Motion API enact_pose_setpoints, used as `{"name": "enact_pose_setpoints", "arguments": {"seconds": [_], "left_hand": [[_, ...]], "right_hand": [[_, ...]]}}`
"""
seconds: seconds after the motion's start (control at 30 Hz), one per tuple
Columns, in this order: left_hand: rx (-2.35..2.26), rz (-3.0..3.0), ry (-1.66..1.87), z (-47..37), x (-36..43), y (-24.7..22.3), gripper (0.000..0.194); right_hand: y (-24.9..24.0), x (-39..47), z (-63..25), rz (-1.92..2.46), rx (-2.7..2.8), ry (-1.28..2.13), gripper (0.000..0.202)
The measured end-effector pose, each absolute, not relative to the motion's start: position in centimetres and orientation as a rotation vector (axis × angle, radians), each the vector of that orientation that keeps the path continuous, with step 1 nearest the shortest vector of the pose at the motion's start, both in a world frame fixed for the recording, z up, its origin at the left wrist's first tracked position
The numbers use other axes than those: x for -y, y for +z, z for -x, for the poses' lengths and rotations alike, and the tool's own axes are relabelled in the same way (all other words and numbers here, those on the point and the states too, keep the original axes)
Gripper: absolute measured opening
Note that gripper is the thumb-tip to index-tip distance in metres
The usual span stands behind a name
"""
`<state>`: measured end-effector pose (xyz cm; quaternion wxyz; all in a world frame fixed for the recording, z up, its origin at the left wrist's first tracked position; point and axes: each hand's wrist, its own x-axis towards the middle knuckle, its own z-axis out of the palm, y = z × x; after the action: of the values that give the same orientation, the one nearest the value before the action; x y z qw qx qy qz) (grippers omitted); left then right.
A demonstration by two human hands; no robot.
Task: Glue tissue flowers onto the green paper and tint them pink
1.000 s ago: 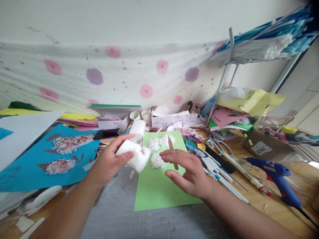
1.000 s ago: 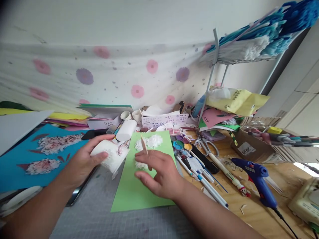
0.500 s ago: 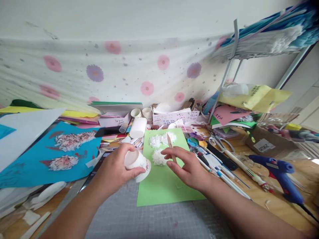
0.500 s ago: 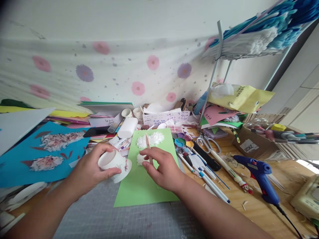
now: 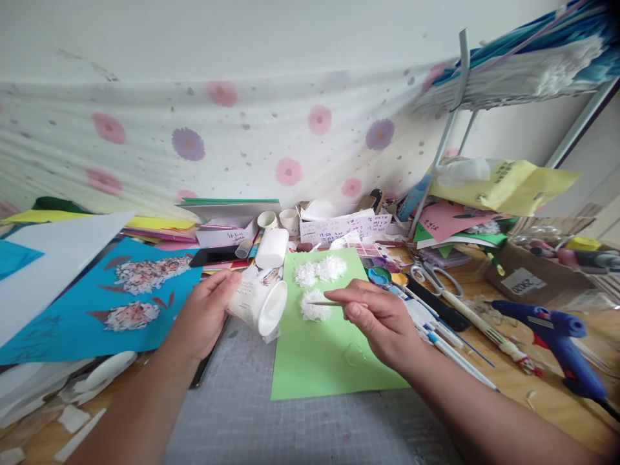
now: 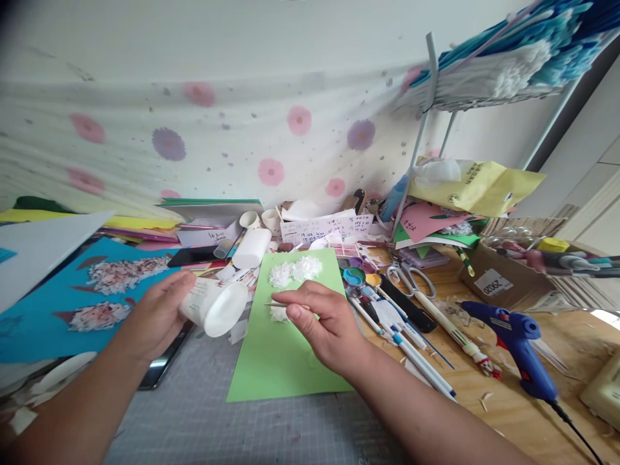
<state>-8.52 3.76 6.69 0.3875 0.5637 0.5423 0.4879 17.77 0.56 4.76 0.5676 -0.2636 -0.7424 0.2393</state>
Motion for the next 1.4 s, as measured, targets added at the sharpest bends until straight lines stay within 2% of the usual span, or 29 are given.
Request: {"name": "enact_pose_setpoints", "arguments": {"seconds": [0.1, 0.23, 0.43, 0.63, 0.93, 1.23, 1.4], "left_hand": [[-1.143, -1.119, 1.241, 8.4, -4.3, 6.2, 0.037], [-1.087, -1.049, 1.208, 7.8, -4.6, 5.7, 0.032], [-1.015, -1.015, 1.144, 7.2, -4.2, 5.6, 0.03], [-0.964, -1.01, 1.027, 6.7, -4.0, 5.1, 0.031], [-1.076, -1.111, 1.011, 7.4, -4.6, 4.6, 0.027], [-1.385, -1.656, 1.061, 9.7, -5.6, 5.4, 0.034], [-1.626, -1.986, 1.108, 10.1, -5.0, 6.2, 0.029]], "right_hand": [[5.5, -0.2, -17.2, 0.589, 1.701, 0.495, 0.023], [5.8, -0.5, -15.8, 0.561, 1.778, 0.426, 0.021], [4.3, -1.9, -13.9, 0.587, 1.904, -0.053, 0.022], [4.3, -1.7, -13.1, 0.725, 1.956, -0.257, 0.02], [4.0, -1.7, -12.9, 0.762, 2.111, 0.091, 0.017], [3.4, -2.1, -14.3, 0.743, 2.205, 0.146, 0.014], [3.6, -2.0, -15.8, 0.783, 2.249, 0.172, 0.016]]}}
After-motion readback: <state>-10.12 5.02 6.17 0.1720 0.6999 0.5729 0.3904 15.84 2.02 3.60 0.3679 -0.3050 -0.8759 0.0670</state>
